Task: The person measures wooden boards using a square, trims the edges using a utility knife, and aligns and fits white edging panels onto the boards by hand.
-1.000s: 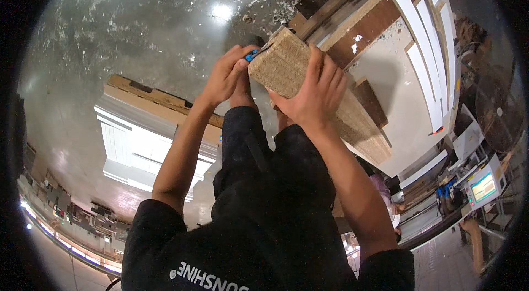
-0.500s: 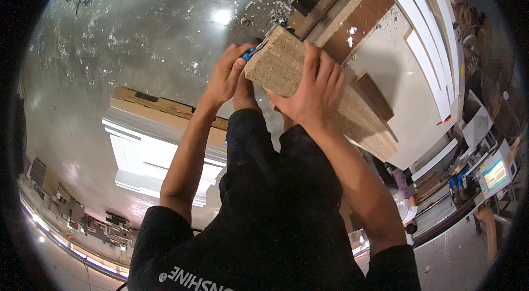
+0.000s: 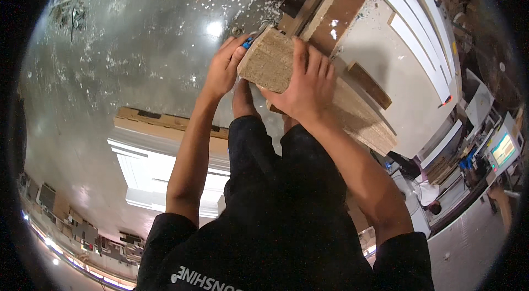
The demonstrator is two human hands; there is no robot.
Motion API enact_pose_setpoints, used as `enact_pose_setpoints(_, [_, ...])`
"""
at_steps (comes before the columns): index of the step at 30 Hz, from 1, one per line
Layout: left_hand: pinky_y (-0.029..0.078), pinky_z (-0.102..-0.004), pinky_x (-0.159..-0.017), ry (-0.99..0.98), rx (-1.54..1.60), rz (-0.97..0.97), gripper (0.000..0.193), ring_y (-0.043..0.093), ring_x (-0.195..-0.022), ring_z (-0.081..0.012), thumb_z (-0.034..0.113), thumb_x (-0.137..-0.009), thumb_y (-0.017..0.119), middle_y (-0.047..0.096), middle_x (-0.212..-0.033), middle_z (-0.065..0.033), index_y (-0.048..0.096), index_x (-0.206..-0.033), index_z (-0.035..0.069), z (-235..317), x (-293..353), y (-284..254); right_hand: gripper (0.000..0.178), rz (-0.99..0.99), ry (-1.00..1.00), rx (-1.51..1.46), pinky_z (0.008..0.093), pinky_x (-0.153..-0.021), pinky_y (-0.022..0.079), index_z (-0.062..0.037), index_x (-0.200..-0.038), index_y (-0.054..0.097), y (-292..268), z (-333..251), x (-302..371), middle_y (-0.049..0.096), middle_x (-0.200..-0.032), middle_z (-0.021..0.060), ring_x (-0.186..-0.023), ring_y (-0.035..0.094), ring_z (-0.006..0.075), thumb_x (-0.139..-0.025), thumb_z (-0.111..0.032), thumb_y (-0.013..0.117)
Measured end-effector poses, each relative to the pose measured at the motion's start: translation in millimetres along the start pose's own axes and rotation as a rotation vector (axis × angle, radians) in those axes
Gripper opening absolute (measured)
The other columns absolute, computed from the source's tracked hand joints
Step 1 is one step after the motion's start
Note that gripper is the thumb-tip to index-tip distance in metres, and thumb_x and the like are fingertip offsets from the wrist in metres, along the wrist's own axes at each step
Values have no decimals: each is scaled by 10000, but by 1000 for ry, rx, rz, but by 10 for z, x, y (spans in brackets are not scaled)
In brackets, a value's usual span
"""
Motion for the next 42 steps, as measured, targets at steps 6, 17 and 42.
enact_pose_setpoints(6, [473,-426,-1066,35,66,-54,466,629,-1114,-325,346,-1187,490,723,-1225,-182,664,-1387,-38,0,68,86,1267,-69,82,-34,583,-1120,370,-64,-1636,376,22,86,30,511,-1411,203,-1295,505,427,-641,-596,952])
enact_pose_setpoints(17, [495,-424,-1056,-21,128,10,504,662,-1141,-358,379,-1170,498,711,-1192,-210,667,-1389,-43,-56,-54,45,1228,-8,65,-123,568,-1100,393,-95,-1641,390,4,52,20,523,-1422,196,-1294,524,408,-648,-541,958])
enact_pose_setpoints(42, [545,-479,-920,439,-814,-180,358,676,-989,-418,226,-1130,561,712,-1105,-216,703,-1409,51,2234,-438,349,1242,160,-14,-150,516,-1314,301,-6,-1636,419,-246,292,572,573,-1516,174,-1480,477,379,-666,-552,970])
Point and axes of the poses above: each hand's wrist, its own x-axis away from the middle knuckle, its own y-axis out of the palm, z = x × y, the point moved 7 cm from there along -x, towards the middle knuckle
